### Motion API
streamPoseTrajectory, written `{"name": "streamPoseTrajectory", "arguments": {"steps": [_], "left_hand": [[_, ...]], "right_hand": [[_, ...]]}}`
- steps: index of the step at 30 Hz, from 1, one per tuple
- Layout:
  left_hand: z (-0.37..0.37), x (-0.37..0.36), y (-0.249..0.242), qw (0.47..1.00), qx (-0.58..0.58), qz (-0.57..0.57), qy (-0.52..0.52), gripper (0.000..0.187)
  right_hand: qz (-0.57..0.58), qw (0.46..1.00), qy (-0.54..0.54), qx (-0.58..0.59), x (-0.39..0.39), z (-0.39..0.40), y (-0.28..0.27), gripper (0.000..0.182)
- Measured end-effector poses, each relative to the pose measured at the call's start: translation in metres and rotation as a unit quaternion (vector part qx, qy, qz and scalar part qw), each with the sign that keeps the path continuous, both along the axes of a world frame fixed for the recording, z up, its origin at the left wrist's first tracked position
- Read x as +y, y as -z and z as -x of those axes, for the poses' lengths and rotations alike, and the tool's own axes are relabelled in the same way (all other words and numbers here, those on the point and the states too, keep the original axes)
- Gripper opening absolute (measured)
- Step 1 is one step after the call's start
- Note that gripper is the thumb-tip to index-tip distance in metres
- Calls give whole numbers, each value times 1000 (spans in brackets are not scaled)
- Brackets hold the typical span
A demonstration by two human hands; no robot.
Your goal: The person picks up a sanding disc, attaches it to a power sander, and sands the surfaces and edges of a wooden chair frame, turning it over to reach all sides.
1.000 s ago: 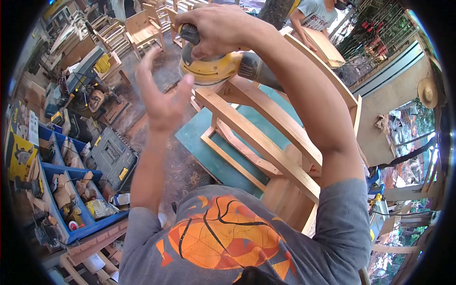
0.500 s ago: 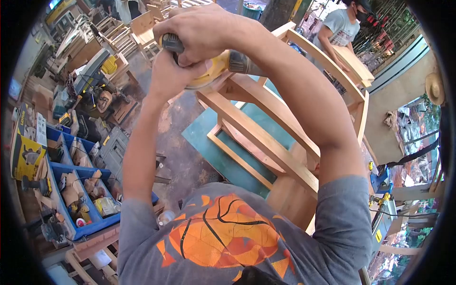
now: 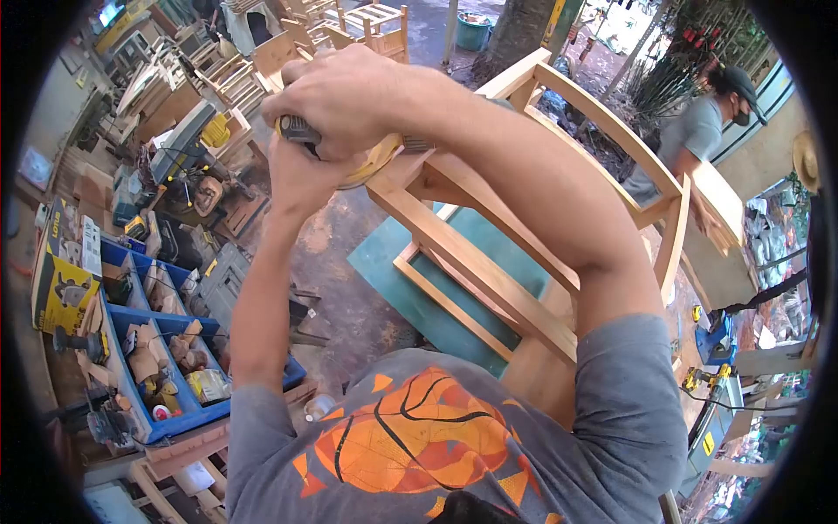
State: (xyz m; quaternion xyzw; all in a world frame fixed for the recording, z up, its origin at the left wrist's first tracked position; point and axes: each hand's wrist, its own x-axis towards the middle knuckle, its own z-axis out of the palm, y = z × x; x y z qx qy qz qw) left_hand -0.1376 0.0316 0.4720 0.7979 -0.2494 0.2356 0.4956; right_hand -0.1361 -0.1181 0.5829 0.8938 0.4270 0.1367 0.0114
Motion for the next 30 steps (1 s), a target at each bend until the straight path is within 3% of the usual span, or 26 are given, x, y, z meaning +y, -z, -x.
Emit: {"name": "streamPoseTrajectory", "arguments": {"steps": [5, 8, 12, 14, 17, 21, 26, 30], "left_hand": [[2, -4, -21, 995, 90, -41, -7, 51], [13, -18, -26, 999, -30, 26, 24, 51], [6, -26, -10, 998, -11, 63, 27, 51], [9, -21, -13, 996, 84, -8, 13, 51], [15, -21, -5, 1000, 15, 11, -7, 50], [14, -12, -12, 997, 61, -32, -26, 50], [4, -4, 5, 997, -38, 43, -42, 58], [11, -8, -27, 999, -9, -4, -45, 54]], "right_hand": [[-64, 998, -29, 3, -18, -8, -9, 65], [-86, 995, -43, 9, -28, 2, -9, 64], [-77, 996, -28, 16, -32, 5, -9, 61], [-79, 996, -28, 3, -29, 5, -9, 61], [-60, 998, -30, 12, -25, 6, -7, 60], [-76, 996, -50, -20, -19, 2, -2, 61], [-74, 994, -67, -39, -12, 4, 1, 60], [-76, 995, -66, -15, -17, 0, -22, 60]]}}
